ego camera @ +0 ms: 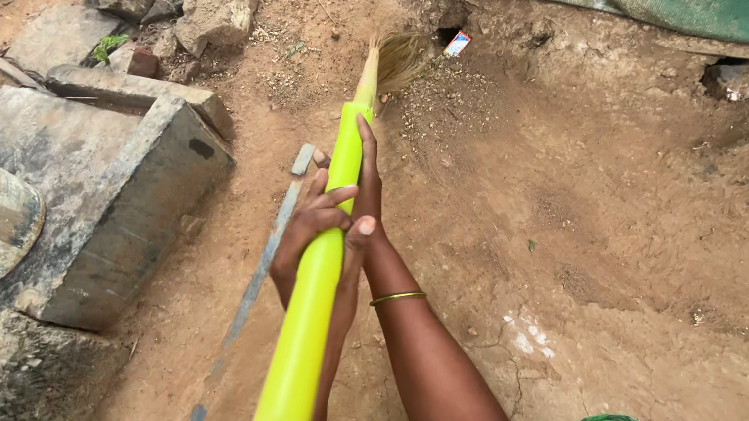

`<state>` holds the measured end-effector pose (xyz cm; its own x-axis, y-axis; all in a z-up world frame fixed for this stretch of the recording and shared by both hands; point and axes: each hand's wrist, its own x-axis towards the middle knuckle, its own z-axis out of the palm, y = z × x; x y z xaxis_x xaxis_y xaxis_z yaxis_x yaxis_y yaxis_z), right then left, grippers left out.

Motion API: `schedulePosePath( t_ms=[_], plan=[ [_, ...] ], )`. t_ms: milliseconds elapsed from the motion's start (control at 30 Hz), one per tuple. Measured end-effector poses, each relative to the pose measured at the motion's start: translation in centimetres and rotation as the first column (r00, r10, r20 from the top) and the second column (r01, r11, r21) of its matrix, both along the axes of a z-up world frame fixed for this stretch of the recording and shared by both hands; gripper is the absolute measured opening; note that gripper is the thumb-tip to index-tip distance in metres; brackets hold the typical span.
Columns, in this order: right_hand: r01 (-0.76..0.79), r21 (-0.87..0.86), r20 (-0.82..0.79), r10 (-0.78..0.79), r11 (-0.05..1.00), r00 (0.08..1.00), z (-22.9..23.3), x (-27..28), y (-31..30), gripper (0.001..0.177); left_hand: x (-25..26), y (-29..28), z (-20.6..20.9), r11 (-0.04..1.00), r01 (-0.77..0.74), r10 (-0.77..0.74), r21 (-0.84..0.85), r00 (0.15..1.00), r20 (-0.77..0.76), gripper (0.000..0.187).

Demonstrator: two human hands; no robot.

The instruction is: The person sweeps dirt on a dry, cracked ground using a broom with a yellow handle, pushing the debris into a small pile.

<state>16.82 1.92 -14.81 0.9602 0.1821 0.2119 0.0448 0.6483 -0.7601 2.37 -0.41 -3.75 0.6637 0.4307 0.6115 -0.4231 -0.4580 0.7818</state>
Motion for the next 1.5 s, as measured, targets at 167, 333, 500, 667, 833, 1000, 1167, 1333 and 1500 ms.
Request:
schedulePosePath(
  t_ms=[167,333,500,667,833,1000,1167,1333,1500],
  plan=[
    [0.052,0.023,-0.031,-0.051,0.998,0.998,4.5,-1.0,-1.2,0.043,-0.7,0.9,1.2,0.993,0.115,-0.112,-0.021,0.989,0.091,0.018],
    [0.43,-0.205,0.349,-0.345,0.879,0.871,8.9,-1.6,-2.2,0.049,-2.2,0.9,3.5,0.976,0.206,-0.183,-0.077,0.955,0.235,0.018],
    [0.356,0.088,-0.039,-0.354,0.93,0.934,10.8,-4.9,-3.2,0.029,-3.9,0.4,5.2,0.949,0.3,-0.258,-0.095,0.914,0.312,0.026],
    [0.767,-0.379,0.301,-0.715,0.517,0.631,10.9,-8.2,-4.0,0.036,-4.7,0.7,6.3,0.891,0.426,-0.354,-0.156,0.868,0.347,0.031],
    [0.678,-0.416,0.206,-0.664,0.605,0.719,8.8,-9.3,-4.3,0.045,-6.0,2.9,7.5,0.885,0.426,-0.298,-0.187,0.827,0.477,0.032],
    [0.399,0.037,-0.368,-0.359,0.916,0.858,8.2,-9.6,-5.1,0.043,-8.0,6.8,8.2,0.787,0.597,-0.418,-0.155,0.7,0.579,0.04],
    [0.089,0.595,-0.405,0.202,0.799,0.892,12.1,-10.0,-7.3,0.019,-8.2,8.7,9.1,0.557,0.828,-0.69,-0.064,0.505,0.519,0.041],
    [0.215,0.353,-0.672,0.087,0.911,0.735,15.8,-10.8,-7.8,0.017,-7.8,8.0,10.0,0.249,0.95,-0.838,-0.187,0.308,0.45,0.055],
    [0.278,0.257,-0.742,0.004,0.926,0.67,17.7,-16.7,-6.1,0.036,-5.3,7.4,10.2,0.867,0.396,-0.485,-0.303,0.813,-0.322,0.048]
  ],
)
